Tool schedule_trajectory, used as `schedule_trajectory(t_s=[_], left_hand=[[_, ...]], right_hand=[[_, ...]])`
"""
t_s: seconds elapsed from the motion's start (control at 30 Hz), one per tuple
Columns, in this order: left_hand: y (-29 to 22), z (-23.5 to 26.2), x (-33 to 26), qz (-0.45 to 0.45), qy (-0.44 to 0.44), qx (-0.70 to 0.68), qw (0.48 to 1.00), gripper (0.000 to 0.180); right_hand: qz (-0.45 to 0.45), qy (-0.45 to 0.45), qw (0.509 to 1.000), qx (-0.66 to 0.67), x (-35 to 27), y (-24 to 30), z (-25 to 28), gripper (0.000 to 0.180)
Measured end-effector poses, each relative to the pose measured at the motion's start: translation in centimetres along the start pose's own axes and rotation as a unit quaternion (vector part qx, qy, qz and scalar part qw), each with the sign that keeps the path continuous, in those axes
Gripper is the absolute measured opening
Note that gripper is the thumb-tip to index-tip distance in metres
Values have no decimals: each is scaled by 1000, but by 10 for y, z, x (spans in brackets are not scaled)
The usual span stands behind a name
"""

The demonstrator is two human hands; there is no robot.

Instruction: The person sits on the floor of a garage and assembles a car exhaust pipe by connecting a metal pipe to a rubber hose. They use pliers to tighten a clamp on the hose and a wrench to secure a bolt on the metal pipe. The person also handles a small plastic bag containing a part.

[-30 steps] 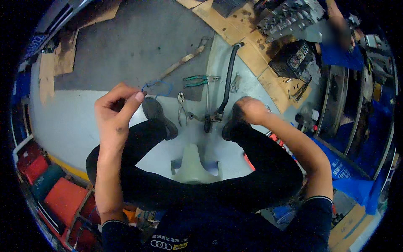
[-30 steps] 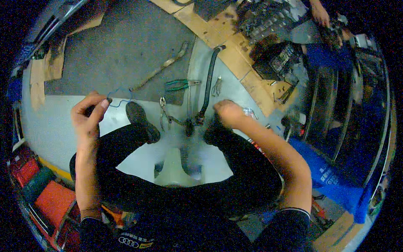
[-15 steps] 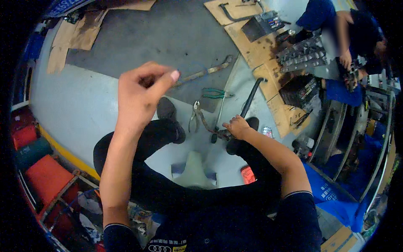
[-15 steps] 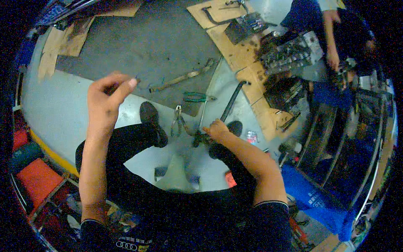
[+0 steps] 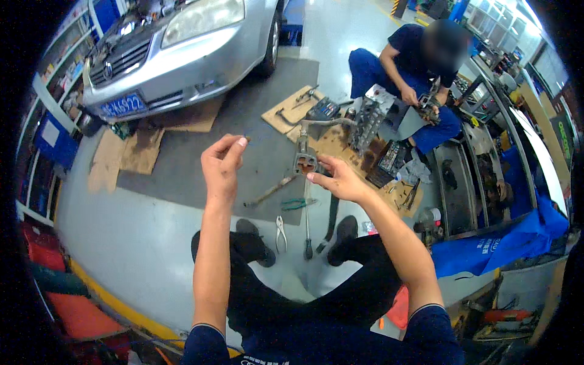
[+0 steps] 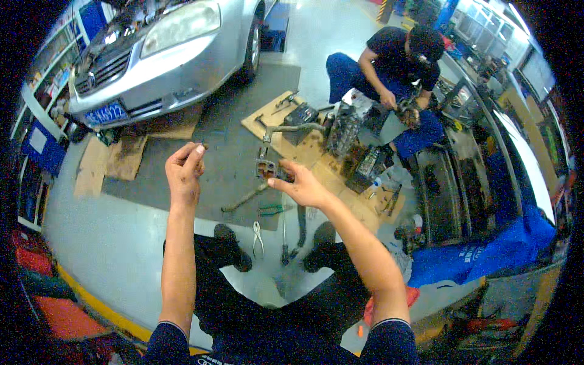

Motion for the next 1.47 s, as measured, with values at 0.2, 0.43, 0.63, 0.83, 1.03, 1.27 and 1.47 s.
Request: schedule_trajectory(t_s=[0.2,0.43,0.63,0.83,1.03,1.27,1.47], left_hand=[[-4,-69,10,-34,106,35,993,9],[64,-112,21,43,98,2,994,11],[105,-135,15,110,2,-33,993,14],[108,-136,22,119,2,-4,993,17],[101,-138,25,113,42,44,992,15],[82,-124,37,29,160,185,969,13],[77,-113,40,-46,172,229,957,11]], right_hand=[[-39,-12,972,230,-4,69,37,35],[-108,-106,922,355,2,37,30,41],[-116,-164,890,410,27,9,32,48],[-129,-169,889,406,39,4,35,51],[-138,-160,888,409,34,2,38,50],[-183,-121,894,390,27,-10,35,52],[-190,-94,912,350,26,-7,29,54]])
Point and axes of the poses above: each hand's wrist, its own x-axis towards the middle knuckle, its own z-axis out of the back of the hand, y = z × x, the point moved 2 cm from there along x, towards the middle knuckle, and after that the axes turned 7 degrees about -x, right-handed, at the moved point
